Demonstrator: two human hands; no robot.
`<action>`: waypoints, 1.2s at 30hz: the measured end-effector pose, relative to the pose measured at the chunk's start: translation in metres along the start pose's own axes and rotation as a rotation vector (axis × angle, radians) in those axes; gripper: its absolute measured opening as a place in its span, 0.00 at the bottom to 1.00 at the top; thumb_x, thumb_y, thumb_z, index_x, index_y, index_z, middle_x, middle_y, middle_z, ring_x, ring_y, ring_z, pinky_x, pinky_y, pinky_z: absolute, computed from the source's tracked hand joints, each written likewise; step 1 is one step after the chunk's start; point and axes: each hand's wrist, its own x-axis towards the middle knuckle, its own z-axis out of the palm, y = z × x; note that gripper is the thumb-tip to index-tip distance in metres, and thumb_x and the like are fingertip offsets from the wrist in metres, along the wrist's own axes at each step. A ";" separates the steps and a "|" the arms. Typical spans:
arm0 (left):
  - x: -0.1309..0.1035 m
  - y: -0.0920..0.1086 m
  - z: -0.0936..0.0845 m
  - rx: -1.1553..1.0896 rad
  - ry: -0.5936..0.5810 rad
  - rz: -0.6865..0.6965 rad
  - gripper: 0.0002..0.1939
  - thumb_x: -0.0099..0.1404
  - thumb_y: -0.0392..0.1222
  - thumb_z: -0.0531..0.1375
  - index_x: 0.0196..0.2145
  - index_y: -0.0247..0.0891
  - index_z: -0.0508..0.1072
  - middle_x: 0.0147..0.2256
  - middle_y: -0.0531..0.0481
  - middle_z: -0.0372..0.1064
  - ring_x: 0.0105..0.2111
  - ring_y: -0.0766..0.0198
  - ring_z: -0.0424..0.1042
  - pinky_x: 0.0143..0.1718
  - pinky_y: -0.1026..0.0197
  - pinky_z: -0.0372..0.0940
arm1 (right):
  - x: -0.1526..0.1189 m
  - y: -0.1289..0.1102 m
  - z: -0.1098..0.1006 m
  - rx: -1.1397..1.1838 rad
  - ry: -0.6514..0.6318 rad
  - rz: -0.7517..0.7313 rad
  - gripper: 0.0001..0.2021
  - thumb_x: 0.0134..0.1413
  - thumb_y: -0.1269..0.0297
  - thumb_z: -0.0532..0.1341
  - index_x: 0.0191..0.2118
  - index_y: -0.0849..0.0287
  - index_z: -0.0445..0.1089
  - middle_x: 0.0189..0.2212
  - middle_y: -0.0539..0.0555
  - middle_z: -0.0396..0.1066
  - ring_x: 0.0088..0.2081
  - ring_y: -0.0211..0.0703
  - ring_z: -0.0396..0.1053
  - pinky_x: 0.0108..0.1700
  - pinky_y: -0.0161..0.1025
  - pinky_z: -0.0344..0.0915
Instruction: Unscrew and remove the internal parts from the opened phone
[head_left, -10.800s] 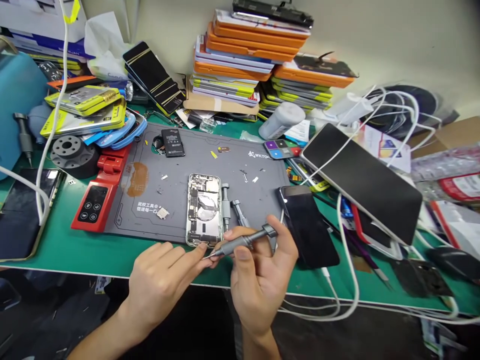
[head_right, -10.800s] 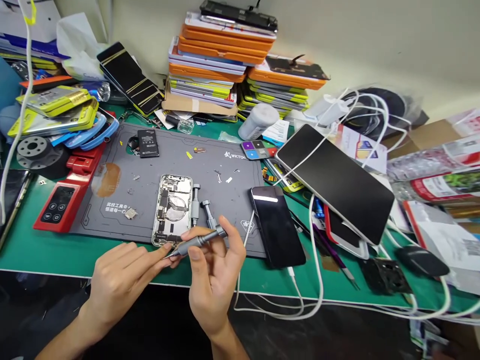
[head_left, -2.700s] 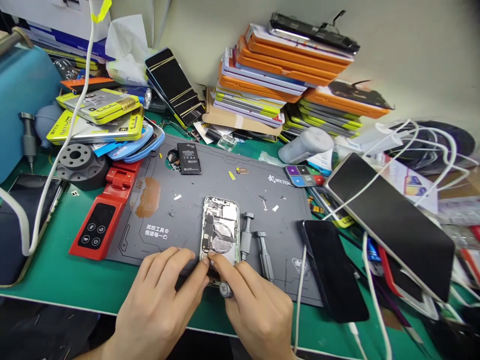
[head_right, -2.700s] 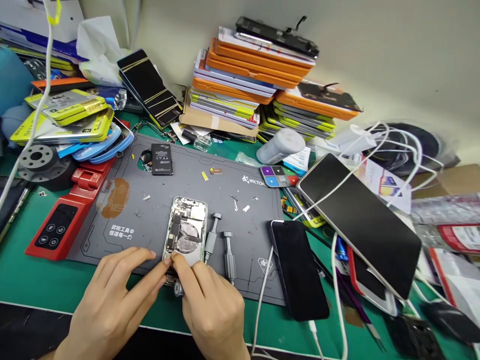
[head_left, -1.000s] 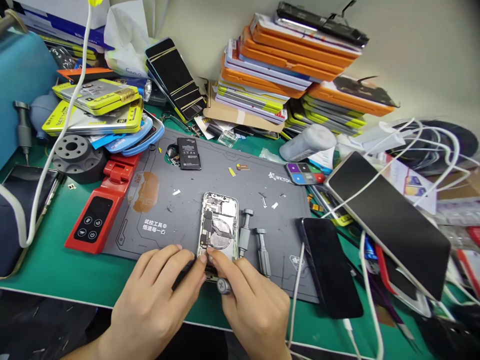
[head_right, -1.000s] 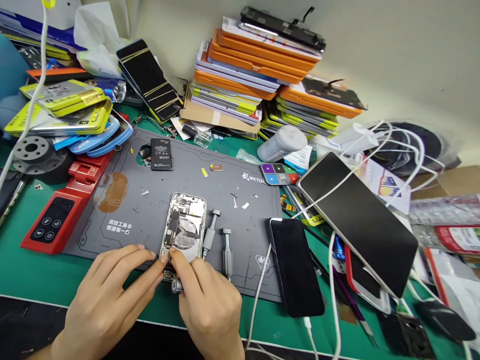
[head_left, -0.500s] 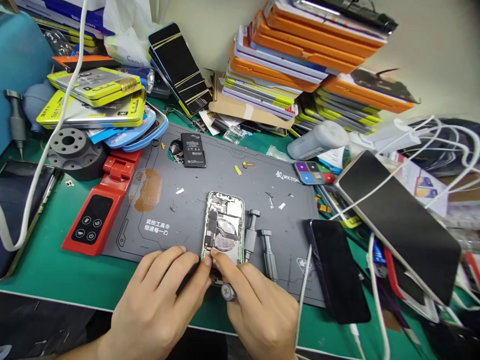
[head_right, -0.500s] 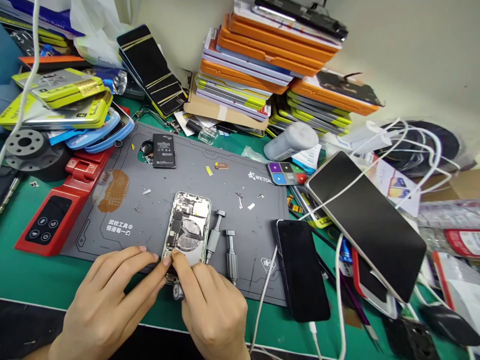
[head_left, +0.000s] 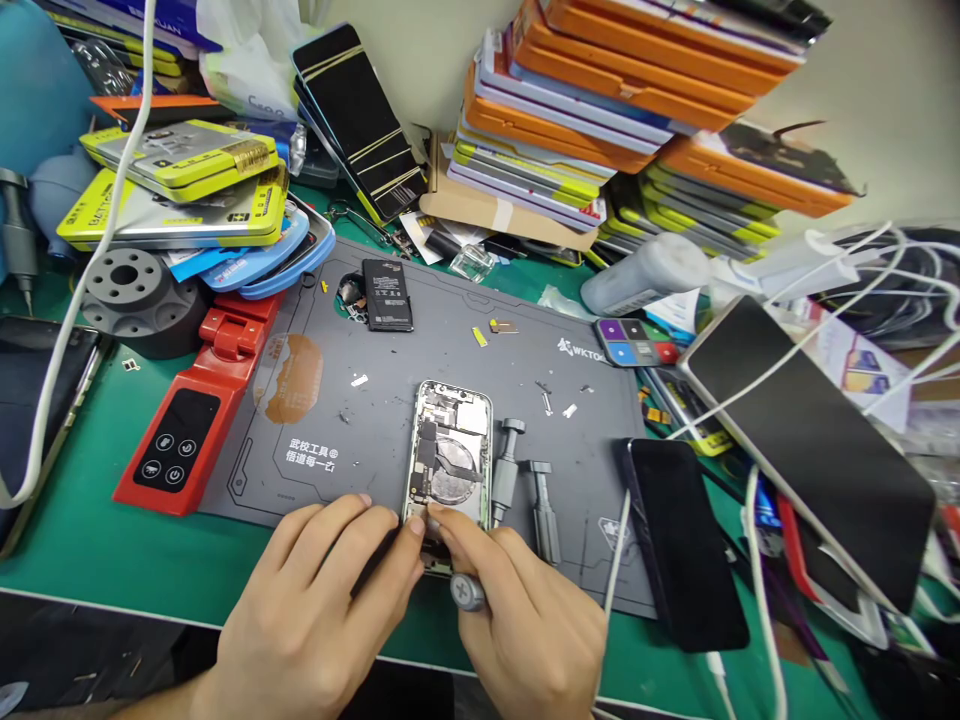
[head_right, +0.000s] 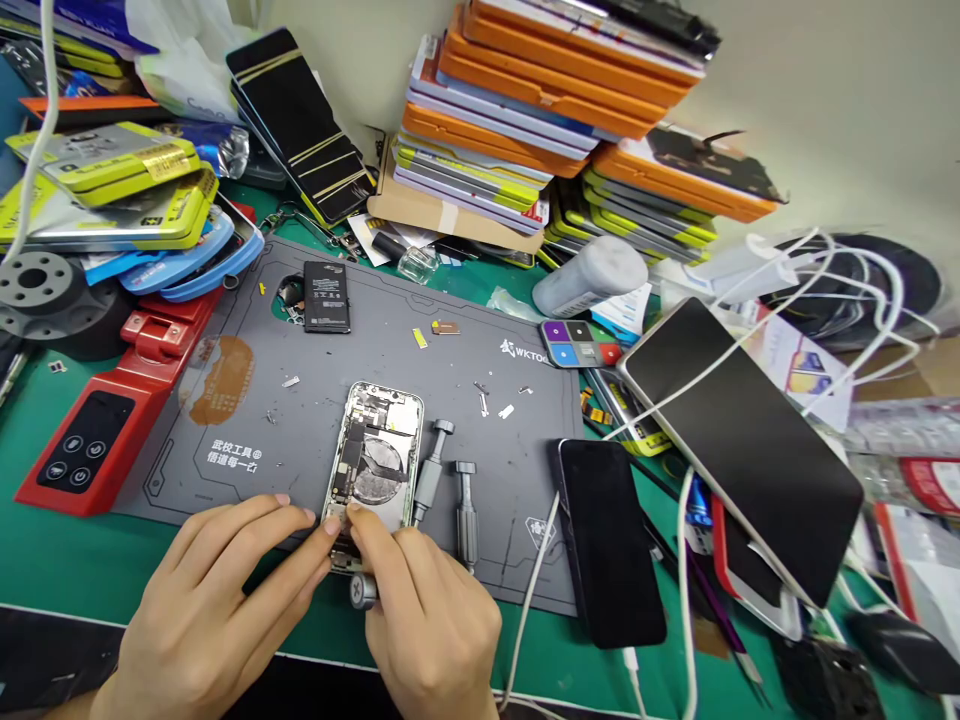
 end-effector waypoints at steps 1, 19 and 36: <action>0.000 0.000 0.000 -0.003 -0.006 0.000 0.12 0.77 0.30 0.63 0.55 0.30 0.82 0.49 0.40 0.81 0.53 0.49 0.77 0.53 0.48 0.69 | -0.001 0.000 0.000 0.005 0.000 0.008 0.16 0.70 0.84 0.57 0.52 0.63 0.77 0.28 0.50 0.76 0.26 0.35 0.69 0.31 0.36 0.62; 0.007 0.000 -0.003 0.018 0.016 0.000 0.09 0.79 0.30 0.62 0.52 0.32 0.81 0.46 0.43 0.82 0.50 0.52 0.76 0.51 0.50 0.69 | 0.010 0.000 -0.003 -0.038 -0.020 -0.068 0.17 0.72 0.84 0.53 0.53 0.63 0.75 0.26 0.49 0.75 0.25 0.36 0.67 0.30 0.37 0.59; 0.007 -0.001 -0.002 0.109 0.093 0.086 0.09 0.77 0.31 0.64 0.52 0.32 0.81 0.46 0.44 0.83 0.47 0.53 0.81 0.48 0.51 0.71 | -0.006 -0.001 0.001 0.493 0.838 0.507 0.22 0.67 0.56 0.71 0.63 0.46 0.75 0.33 0.49 0.67 0.27 0.39 0.63 0.30 0.42 0.63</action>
